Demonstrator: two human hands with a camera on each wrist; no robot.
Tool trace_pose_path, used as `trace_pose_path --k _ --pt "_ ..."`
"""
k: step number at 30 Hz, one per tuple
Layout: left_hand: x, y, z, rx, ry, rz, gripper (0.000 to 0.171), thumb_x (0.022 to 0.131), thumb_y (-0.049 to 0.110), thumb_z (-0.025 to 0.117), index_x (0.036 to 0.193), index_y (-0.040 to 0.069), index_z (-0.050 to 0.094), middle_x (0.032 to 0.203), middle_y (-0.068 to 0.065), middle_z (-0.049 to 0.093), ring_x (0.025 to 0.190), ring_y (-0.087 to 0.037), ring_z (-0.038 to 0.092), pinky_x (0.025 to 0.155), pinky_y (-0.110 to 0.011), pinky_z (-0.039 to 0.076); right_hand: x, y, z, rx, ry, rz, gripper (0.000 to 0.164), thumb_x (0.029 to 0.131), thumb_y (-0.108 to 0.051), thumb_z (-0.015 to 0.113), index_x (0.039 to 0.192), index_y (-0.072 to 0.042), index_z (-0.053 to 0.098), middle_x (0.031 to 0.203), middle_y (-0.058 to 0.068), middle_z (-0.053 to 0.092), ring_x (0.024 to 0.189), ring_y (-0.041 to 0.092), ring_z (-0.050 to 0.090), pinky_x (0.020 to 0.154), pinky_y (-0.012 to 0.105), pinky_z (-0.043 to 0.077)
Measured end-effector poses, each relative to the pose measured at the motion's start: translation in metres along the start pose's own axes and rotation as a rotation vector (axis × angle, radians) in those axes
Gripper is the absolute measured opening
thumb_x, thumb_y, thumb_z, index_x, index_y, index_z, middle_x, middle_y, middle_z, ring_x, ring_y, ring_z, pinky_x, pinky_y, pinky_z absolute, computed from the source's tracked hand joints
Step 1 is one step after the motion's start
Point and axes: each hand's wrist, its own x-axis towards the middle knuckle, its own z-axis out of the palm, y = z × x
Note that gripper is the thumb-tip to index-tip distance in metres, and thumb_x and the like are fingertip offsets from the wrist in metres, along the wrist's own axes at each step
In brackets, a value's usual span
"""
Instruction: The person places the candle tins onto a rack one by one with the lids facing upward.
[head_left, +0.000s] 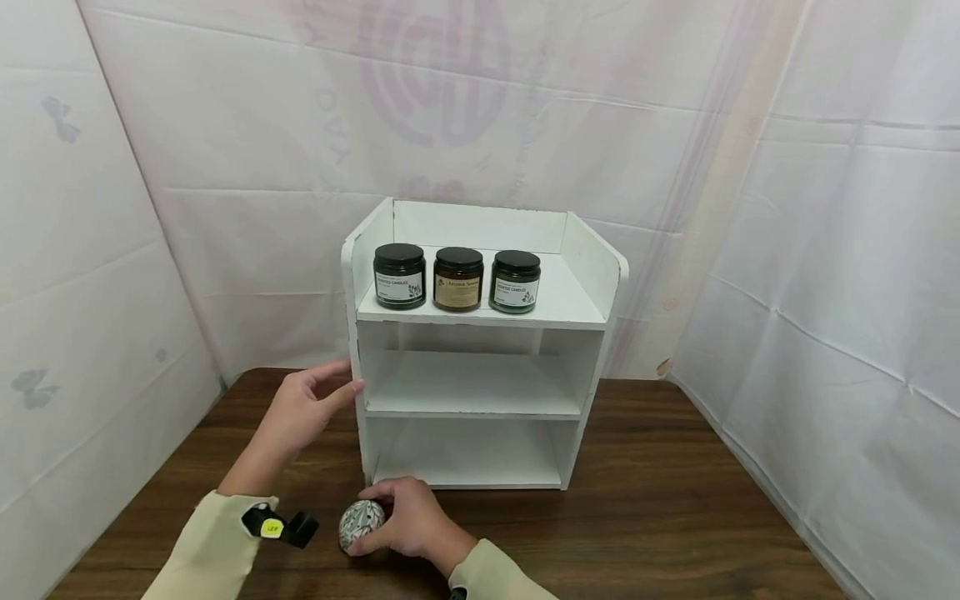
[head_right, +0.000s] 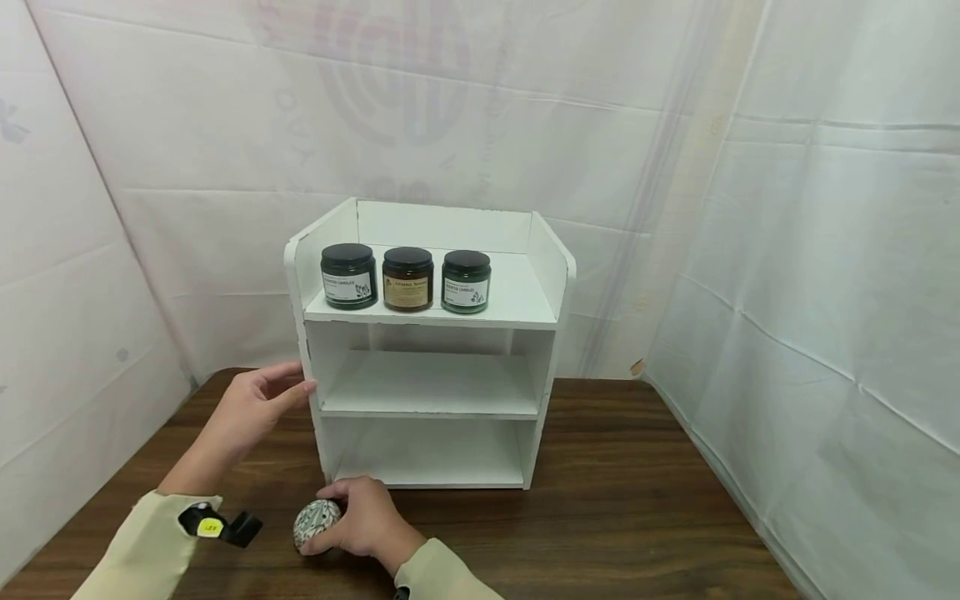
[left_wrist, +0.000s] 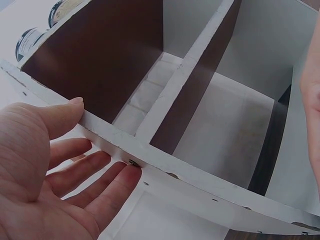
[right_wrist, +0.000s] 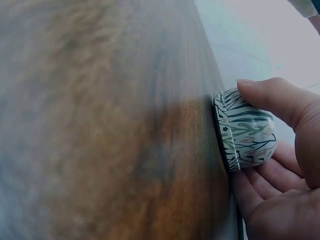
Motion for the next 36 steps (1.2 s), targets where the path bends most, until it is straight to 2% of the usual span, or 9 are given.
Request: trace_pose_path --k 3,11,22,36 --pt "0.0 0.0 0.0 -0.001 0.0 0.001 0.058 0.1 0.042 0.066 0.146 0.008 0.058 0.138 -0.016 0.066 0.12 -0.03 0.064 0.086 -0.024 0.053 0.0 0.001 0.001 -0.018 0.008 -0.006 0.049 0.068 -0.016 0.096 0.114 -0.016 0.078 0.098 -0.018 0.072 0.085 -0.008 0.058 0.078 0.015 0.05" --pt "0.002 -0.004 0.001 0.01 0.001 -0.006 0.059 0.1 0.045 0.066 0.146 0.009 0.057 0.14 -0.014 0.065 0.122 -0.03 0.064 0.092 -0.035 0.055 -0.003 0.001 0.003 -0.03 0.029 -0.011 0.048 0.066 -0.018 0.097 0.111 -0.018 0.079 0.096 -0.02 0.072 0.084 -0.008 0.058 0.077 0.015 0.05" --pt "0.002 -0.003 0.0 -0.008 0.002 0.006 0.057 0.099 0.042 0.067 0.145 0.009 0.058 0.137 -0.015 0.067 0.117 -0.026 0.066 0.084 -0.02 0.053 -0.01 0.004 0.003 0.058 0.031 -0.007 0.047 0.067 -0.016 0.097 0.11 -0.017 0.08 0.093 -0.02 0.072 0.081 -0.007 0.061 0.074 0.016 0.052" --pt "0.003 -0.007 0.001 0.005 0.002 0.004 0.059 0.099 0.046 0.067 0.145 0.009 0.059 0.138 -0.014 0.066 0.119 -0.029 0.065 0.087 -0.024 0.053 -0.013 0.003 0.002 0.18 0.044 -0.035 0.044 0.07 -0.015 0.095 0.112 -0.014 0.079 0.097 -0.017 0.075 0.081 -0.004 0.066 0.075 0.016 0.054"
